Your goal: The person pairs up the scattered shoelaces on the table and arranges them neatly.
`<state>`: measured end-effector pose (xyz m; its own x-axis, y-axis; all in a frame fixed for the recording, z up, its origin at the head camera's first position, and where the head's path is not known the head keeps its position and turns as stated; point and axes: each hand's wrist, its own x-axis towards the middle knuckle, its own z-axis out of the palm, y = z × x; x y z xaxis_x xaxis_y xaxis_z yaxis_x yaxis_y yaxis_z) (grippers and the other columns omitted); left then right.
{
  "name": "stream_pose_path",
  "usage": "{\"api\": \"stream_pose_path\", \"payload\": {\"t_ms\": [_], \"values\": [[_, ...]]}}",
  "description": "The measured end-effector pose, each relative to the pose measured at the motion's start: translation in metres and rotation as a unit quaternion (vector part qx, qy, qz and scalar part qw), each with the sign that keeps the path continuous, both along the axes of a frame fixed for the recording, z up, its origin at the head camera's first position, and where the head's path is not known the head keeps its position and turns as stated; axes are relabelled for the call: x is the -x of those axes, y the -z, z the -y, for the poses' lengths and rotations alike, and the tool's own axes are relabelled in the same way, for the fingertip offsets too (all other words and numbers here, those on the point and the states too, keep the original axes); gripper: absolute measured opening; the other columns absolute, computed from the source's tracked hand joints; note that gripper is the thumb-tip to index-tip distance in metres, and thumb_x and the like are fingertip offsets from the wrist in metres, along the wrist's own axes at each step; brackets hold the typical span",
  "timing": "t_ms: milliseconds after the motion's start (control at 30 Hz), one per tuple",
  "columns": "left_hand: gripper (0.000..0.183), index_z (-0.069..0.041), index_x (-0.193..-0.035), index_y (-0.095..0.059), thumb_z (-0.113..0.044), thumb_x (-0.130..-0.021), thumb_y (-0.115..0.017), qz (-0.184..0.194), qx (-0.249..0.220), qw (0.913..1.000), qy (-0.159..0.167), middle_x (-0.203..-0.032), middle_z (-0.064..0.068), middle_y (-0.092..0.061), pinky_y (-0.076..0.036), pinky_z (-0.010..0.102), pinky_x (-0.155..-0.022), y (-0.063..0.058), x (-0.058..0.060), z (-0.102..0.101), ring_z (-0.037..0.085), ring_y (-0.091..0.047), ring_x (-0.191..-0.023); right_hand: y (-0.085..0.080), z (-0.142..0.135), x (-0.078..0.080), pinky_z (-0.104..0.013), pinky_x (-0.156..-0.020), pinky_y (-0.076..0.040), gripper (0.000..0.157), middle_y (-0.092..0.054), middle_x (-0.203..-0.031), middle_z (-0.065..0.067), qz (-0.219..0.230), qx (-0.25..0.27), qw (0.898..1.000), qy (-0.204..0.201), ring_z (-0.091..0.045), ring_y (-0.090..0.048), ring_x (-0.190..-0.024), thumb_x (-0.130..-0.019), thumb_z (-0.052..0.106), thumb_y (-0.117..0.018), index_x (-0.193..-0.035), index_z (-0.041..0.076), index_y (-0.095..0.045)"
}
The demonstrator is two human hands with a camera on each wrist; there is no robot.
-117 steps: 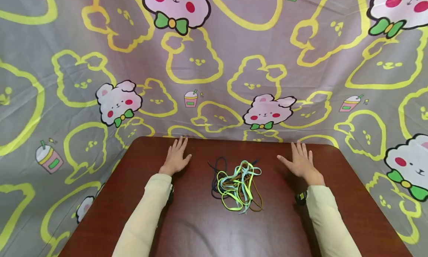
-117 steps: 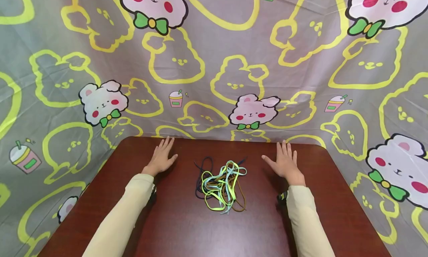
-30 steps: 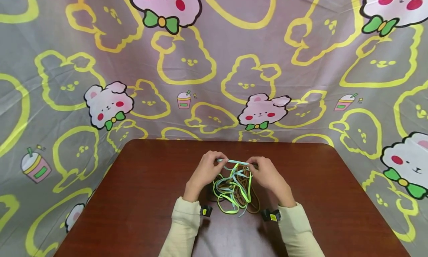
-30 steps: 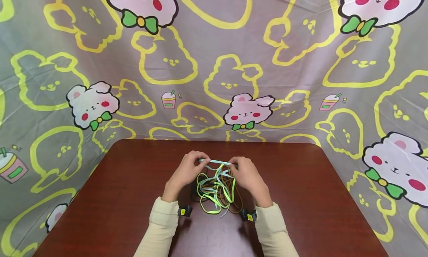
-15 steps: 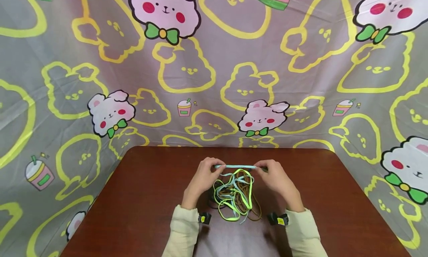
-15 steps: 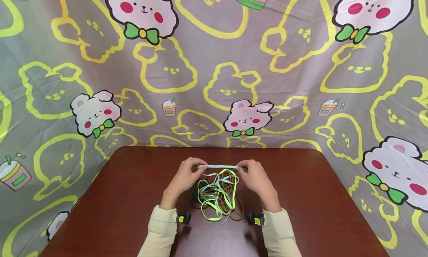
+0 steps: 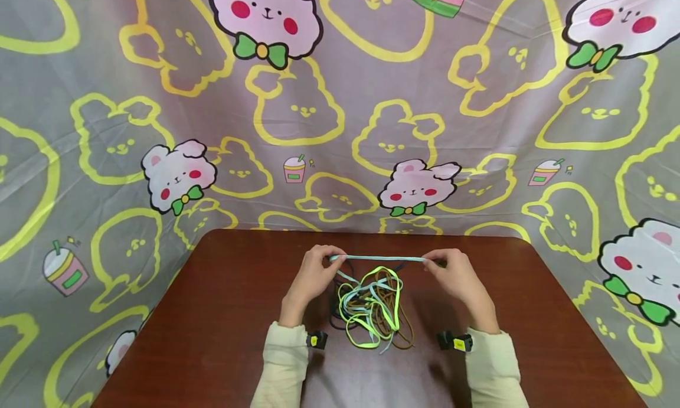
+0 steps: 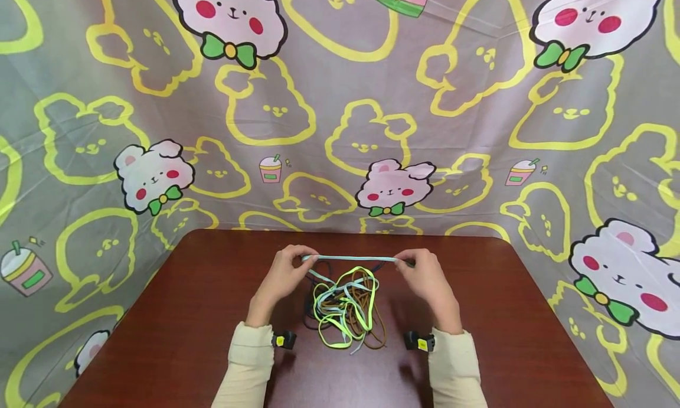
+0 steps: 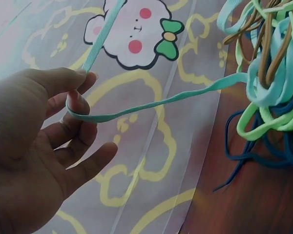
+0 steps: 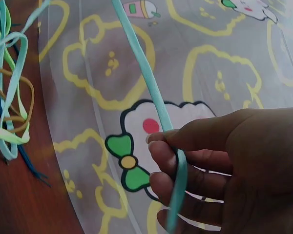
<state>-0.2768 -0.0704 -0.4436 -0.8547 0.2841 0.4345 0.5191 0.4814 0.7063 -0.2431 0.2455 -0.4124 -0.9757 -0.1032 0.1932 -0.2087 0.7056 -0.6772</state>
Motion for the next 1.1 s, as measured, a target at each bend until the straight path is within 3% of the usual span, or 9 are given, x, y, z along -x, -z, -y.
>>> {"api": "stream_pose_path", "payload": {"t_ms": [200, 467, 667, 933, 1100], "values": [[0.011, -0.021, -0.096, -0.069, -0.024, -0.092, -0.060, -0.015, -0.010, 0.9996, -0.021, -0.083, -0.011, -0.061, -0.042, 0.036, -0.070, 0.000, 0.001, 0.009, 0.019, -0.052, -0.082, 0.001, -0.010, -0.001, -0.032, -0.065, -0.046, 0.014, -0.069, -0.081, -0.004, -0.009, 0.002, 1.000, 0.016, -0.021, -0.063, -0.077, -0.092, 0.014, -0.058, -0.095, 0.008, -0.070], [0.010, -0.022, -0.096, -0.069, -0.024, -0.091, -0.061, -0.032, -0.031, 0.9987, -0.026, -0.081, -0.011, -0.060, -0.043, 0.039, -0.070, -0.006, -0.002, 0.018, 0.014, -0.050, -0.080, -0.003, -0.020, -0.003, -0.033, -0.064, -0.046, 0.016, -0.069, -0.079, -0.003, -0.036, 0.000, 0.999, 0.040, -0.021, -0.062, -0.074, -0.092, 0.017, -0.058, -0.096, 0.007, -0.070], [0.012, -0.018, -0.097, -0.069, -0.024, -0.091, -0.061, -0.043, -0.042, 0.9974, -0.040, -0.082, -0.009, -0.060, -0.040, 0.035, -0.070, -0.008, -0.001, 0.026, 0.017, -0.050, -0.080, -0.004, -0.027, -0.004, -0.028, -0.060, -0.044, 0.018, -0.069, -0.079, -0.006, -0.069, -0.005, 0.995, 0.071, -0.017, -0.056, -0.068, -0.092, 0.021, -0.059, -0.095, 0.007, -0.070], [0.013, -0.015, -0.096, -0.070, -0.023, -0.090, -0.062, -0.071, -0.074, 0.9933, -0.053, -0.078, -0.004, -0.056, -0.037, 0.033, -0.070, -0.019, 0.001, 0.031, 0.024, -0.051, -0.080, -0.011, -0.029, -0.004, -0.024, -0.056, -0.040, 0.022, -0.065, -0.072, -0.004, -0.127, 0.016, 0.984, 0.125, -0.014, -0.052, -0.064, -0.088, 0.030, -0.065, -0.087, 0.009, -0.072], [0.015, -0.016, -0.096, -0.070, -0.027, -0.090, -0.062, -0.063, -0.085, 0.9930, -0.052, -0.074, -0.003, -0.052, -0.036, 0.030, -0.064, -0.021, 0.000, 0.037, 0.023, -0.047, -0.073, -0.012, -0.028, -0.003, -0.023, -0.055, -0.039, 0.022, -0.064, -0.072, -0.003, -0.155, 0.033, 0.974, 0.161, -0.016, -0.051, -0.064, -0.086, 0.031, -0.066, -0.085, 0.010, -0.072]]}}
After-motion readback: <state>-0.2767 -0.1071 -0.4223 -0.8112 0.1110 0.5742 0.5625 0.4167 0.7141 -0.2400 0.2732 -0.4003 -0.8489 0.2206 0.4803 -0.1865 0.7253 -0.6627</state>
